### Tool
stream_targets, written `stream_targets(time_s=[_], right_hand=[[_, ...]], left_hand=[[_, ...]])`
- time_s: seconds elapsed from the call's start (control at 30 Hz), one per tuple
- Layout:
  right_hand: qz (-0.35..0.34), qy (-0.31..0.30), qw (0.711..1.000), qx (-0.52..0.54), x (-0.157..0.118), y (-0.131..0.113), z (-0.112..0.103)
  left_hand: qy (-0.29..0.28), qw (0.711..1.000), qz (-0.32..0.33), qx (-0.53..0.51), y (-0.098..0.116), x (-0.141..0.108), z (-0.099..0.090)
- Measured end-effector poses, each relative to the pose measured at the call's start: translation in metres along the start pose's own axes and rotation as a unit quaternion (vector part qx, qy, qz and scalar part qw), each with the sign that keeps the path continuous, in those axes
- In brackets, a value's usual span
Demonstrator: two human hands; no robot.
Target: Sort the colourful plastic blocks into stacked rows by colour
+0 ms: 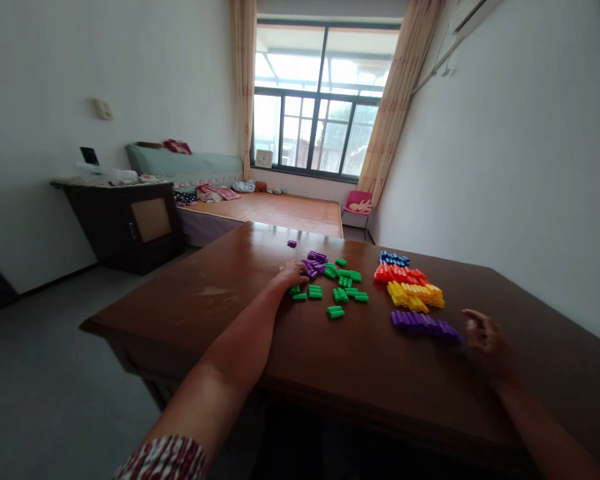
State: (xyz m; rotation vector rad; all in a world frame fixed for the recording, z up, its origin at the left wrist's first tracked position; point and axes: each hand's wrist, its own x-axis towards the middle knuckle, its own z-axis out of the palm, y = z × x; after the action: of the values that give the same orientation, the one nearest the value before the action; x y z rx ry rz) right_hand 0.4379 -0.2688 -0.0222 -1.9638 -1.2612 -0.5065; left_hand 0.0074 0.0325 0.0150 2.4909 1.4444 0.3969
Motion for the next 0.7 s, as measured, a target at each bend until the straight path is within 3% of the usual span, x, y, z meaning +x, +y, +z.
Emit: stream_targets(time_s=[0.1,0.2,0.3,0.4,0.5,0.57,0.7], right_hand=[[-0.047,0.013,0.999,-0.001,0.015,-0.042,0.006],[-0.127,-0.021,0.990,0.054,0.036,-0.116,0.029],[-0.233,-0.142,0.955,0.119,0.054,-0.196,0.067],[-0.304,-0.248,0.911,0.125,0.064,-0.255,0.105],[-0.328,-0.345,0.874,0.099,0.068,-0.281,0.133],[-0.320,-0.387,0.861,0.082,0.067,-0.285,0.143],[-0.298,-0.395,0.867,0.064,0.063,-0.280,0.148]], left_hand=[[0.013,1.000,-0.014,-0.011,0.001,-0.004,-0.005],[0.079,0.996,-0.038,-0.022,0.002,-0.005,-0.005],[0.109,0.993,0.018,-0.028,0.002,-0.006,0.001],[0.100,0.989,0.109,-0.023,0.002,-0.008,0.008],[0.058,0.986,0.153,-0.016,0.001,-0.009,0.011],[0.052,0.989,0.135,-0.023,-0.001,-0.008,0.010],[0.074,0.992,0.081,-0.067,-0.007,-0.003,0.010]])
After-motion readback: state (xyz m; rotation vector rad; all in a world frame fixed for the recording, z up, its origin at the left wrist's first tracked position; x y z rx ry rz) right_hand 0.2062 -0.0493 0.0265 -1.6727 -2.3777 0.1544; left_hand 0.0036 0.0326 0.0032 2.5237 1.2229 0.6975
